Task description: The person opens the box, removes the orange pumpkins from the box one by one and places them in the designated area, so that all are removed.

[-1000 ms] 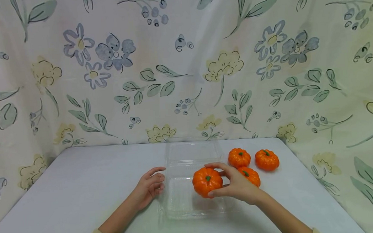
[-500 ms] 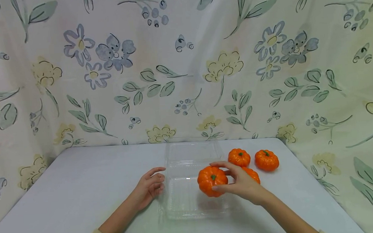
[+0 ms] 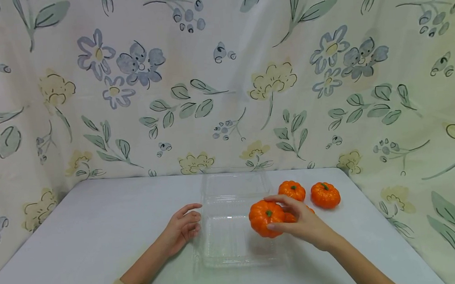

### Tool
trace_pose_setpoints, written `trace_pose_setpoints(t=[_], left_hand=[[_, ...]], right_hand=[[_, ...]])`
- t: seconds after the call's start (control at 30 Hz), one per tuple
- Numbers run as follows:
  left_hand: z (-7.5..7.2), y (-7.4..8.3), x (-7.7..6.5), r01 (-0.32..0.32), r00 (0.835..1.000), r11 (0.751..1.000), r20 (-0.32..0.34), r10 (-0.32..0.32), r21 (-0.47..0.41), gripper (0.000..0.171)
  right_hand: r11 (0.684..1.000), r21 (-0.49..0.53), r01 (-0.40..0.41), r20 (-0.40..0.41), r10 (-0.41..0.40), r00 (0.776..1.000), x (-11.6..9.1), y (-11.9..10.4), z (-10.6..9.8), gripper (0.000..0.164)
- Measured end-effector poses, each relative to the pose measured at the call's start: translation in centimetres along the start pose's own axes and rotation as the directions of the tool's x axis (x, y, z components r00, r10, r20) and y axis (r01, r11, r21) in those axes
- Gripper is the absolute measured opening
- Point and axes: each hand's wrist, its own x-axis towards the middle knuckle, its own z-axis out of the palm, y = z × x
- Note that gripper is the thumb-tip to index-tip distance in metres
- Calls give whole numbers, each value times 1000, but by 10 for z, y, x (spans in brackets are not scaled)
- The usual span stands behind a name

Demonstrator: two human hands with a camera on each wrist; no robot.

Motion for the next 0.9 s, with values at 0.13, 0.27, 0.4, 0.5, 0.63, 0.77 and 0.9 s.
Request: trace_pose_setpoints(t=[0.13,0.27,0.4,0.5,0.63,0.77,0.9], left_hand=[[-1,-1,0,-3,1000,1000,0,3,-3,25],[-1,-1,0,-6,1000,1000,7,7,-8,24],[-1,-1,0,-8,1000,1000,9,8,-5,24],[-1,0,0,-5,1000,1000,4,5,2,24],[0,0,0,-3,1000,1000,1,3,1,24],[0,0,0,-4,1000,1000,2,4,-1,24],[-1,0,1,-5,1000,1000,0,5,0,24]], right_hand=[[1000,0,-2,-13,2,1000,-4,1,-3,58],[1000,9,16,-19,-16,1000,-8,3,-7,59],[1000,2,2,-38,-2,999,-11,4,-12,60],[1000,-6,-7,-47,6,999,-13,4,-17,60],[1000,-13,-8,-60,7,998,-16,3,-22,59],[1000,-13,-16,-80,15,997,-20,2,-27,59],[1000,-3,-20,-90,19,996,-23,4,-31,59]])
